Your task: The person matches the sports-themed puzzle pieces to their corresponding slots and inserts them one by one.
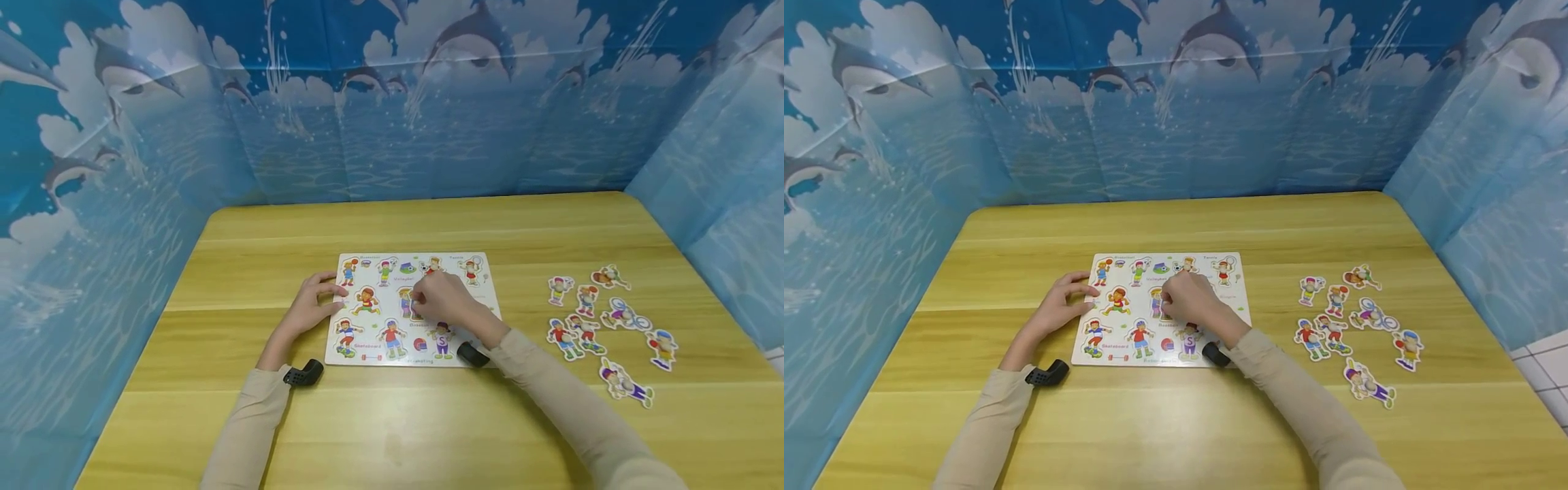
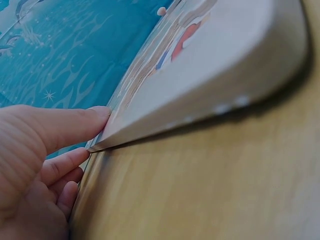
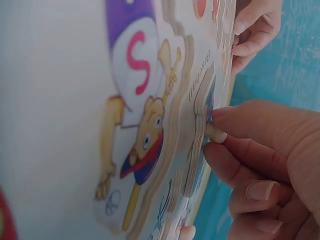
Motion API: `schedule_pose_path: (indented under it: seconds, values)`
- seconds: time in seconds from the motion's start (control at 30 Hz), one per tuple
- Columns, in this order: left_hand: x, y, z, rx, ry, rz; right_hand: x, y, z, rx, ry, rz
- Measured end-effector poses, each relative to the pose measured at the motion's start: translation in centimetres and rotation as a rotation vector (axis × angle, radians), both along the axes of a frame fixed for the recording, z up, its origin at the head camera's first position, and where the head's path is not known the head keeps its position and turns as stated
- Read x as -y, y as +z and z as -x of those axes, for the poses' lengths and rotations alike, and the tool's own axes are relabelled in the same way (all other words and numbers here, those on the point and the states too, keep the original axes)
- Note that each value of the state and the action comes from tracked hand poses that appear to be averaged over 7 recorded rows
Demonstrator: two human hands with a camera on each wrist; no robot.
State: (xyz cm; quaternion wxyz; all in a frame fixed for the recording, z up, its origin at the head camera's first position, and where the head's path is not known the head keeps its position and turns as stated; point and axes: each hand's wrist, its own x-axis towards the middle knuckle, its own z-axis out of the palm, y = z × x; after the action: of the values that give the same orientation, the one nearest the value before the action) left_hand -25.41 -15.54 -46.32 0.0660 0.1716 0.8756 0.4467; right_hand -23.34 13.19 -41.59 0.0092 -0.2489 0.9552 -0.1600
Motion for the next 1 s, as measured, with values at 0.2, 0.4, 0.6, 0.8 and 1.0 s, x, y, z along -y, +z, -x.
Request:
schedule_pose_path:
  seconds: [0.2, 0.4, 0.6, 0.8, 1.0]
  values:
    - [-0.2, 0.4, 0.1, -0.008, -0.006, -0.009, 0.4, 0.1, 0.4, -0.012, -0.014, 0.006]
    - [-0.2, 0.4, 0.0, 0.007, -0.002, -0.015, 1.1, 0.1, 0.6, -0.016, -0.002, 0.016]
    - [-0.2, 0.4, -0.2, 0.012, 0.001, -0.013, 1.4, -0.1, 0.6, -0.030, 0.007, 0.005]
    - [-0.1, 0.4, -0.2, 0.010, 0.007, -0.016, 1.6, -0.1, 0.6, -0.006, 0.001, 0.010]
    - [-0.3, 0.3, -0.2, 0.014, 0.006, -0.010, 1.4, -0.3, 0.6, 0.031, -0.016, 0.042]
